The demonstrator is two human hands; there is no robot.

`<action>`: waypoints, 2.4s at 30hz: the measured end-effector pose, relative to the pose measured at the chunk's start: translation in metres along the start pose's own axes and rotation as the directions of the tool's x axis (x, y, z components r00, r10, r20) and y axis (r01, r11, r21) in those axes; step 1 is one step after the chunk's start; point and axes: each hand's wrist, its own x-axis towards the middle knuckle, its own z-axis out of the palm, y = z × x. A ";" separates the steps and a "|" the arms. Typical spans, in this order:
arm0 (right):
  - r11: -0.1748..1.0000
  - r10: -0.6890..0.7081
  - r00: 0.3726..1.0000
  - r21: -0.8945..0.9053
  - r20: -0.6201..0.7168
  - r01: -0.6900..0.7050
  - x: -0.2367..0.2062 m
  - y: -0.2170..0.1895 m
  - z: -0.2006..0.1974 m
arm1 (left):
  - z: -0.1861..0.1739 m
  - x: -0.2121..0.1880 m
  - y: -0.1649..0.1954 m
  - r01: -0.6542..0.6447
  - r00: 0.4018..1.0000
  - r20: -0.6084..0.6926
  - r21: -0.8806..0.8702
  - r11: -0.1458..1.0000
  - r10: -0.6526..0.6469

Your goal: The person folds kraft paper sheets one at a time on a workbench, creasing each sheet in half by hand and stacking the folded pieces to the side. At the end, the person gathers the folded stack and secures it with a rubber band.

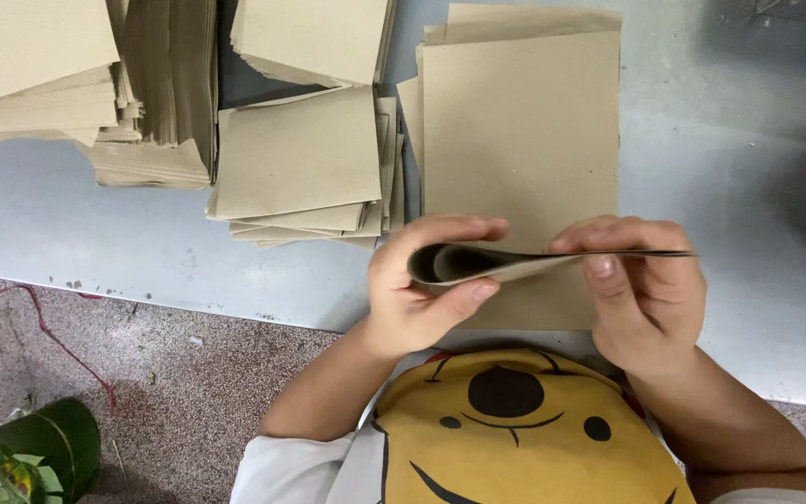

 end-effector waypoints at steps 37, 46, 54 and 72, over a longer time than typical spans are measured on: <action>0.740 -0.102 0.995 -0.667 0.015 0.086 0.025 -0.028 -0.038 | -0.031 -0.014 0.077 -0.079 0.848 0.403 0.740 0.668 -0.346; 0.620 0.059 0.782 -0.636 0.621 0.459 0.053 -0.043 -0.011 | -0.125 0.004 0.096 -0.058 0.913 -0.009 0.987 0.151 0.409; 0.660 0.350 0.744 -0.714 0.569 0.235 0.024 -0.019 -0.004 | -0.170 -0.014 0.027 0.147 0.988 -0.111 0.894 0.424 -0.110; 0.767 0.194 0.794 -0.594 0.576 0.244 0.014 -0.010 -0.015 | -0.029 0.010 0.043 -0.235 0.918 0.383 0.736 0.635 -0.104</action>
